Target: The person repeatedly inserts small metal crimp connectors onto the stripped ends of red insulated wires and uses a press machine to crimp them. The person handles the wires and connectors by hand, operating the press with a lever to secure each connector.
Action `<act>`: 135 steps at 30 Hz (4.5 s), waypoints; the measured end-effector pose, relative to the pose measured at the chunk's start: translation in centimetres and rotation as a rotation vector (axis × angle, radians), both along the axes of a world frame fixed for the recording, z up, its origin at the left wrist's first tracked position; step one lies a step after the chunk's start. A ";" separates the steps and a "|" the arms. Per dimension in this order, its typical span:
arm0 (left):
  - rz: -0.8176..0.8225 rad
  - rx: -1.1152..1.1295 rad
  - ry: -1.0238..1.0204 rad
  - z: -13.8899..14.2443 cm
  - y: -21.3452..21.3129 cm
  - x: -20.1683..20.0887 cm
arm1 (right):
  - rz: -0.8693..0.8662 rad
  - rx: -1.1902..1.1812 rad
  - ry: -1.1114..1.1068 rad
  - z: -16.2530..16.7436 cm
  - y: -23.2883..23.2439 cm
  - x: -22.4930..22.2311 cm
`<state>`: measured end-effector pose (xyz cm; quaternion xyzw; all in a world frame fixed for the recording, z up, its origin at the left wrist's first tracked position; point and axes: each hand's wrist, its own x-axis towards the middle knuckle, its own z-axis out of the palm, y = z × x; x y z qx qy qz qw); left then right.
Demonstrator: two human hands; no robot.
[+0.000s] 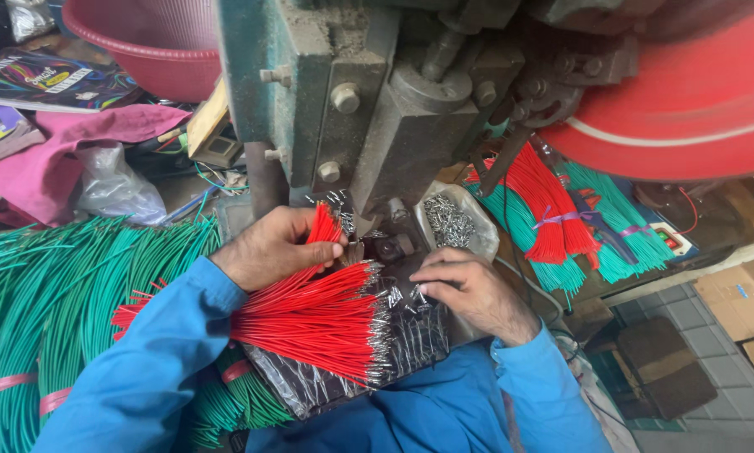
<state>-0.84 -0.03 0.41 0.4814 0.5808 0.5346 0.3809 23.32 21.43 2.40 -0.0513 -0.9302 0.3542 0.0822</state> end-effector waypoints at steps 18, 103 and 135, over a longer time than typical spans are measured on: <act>-0.012 0.024 -0.021 -0.8 0.5 0.3 | -0.282 -0.467 0.285 -4.8 -1.6 -2.9; 0.014 0.013 0.033 0.0 0.2 1.0 | -0.141 -0.696 0.376 -5.3 -3.5 -6.4; 0.028 -0.033 -0.003 0.6 0.2 1.3 | -0.162 -0.691 0.349 -6.4 -2.8 -6.7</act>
